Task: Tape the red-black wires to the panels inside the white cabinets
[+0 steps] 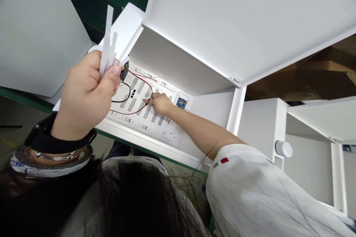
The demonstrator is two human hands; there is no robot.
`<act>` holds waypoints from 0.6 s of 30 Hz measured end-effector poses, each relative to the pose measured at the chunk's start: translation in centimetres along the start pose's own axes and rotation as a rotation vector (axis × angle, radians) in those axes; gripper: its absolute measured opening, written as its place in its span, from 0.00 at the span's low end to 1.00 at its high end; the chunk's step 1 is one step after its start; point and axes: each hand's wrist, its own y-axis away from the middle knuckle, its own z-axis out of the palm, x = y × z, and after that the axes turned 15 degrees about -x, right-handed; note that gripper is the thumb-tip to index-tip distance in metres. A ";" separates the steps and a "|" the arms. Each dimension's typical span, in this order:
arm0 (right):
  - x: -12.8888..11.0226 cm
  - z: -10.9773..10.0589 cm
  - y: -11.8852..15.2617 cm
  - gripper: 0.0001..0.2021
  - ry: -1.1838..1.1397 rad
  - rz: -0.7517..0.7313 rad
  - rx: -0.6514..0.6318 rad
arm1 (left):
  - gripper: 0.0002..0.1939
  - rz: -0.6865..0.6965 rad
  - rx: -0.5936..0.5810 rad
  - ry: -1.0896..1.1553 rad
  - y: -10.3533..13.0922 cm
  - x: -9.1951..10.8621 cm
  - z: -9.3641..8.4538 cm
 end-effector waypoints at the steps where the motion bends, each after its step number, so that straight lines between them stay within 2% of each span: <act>1: 0.0 0.0 -0.2 0.22 0.026 -0.014 -0.006 | 0.11 -0.002 -0.004 -0.003 0.0 0.0 0.0; 7: 0.0 0.2 -0.6 0.30 0.126 -0.019 -0.057 | 0.09 0.011 -0.013 -0.016 0.1 0.1 -0.2; 18: 0.3 0.6 3.5 0.32 0.145 0.171 -0.363 | 0.09 0.022 -0.018 -0.037 0.2 0.0 -0.2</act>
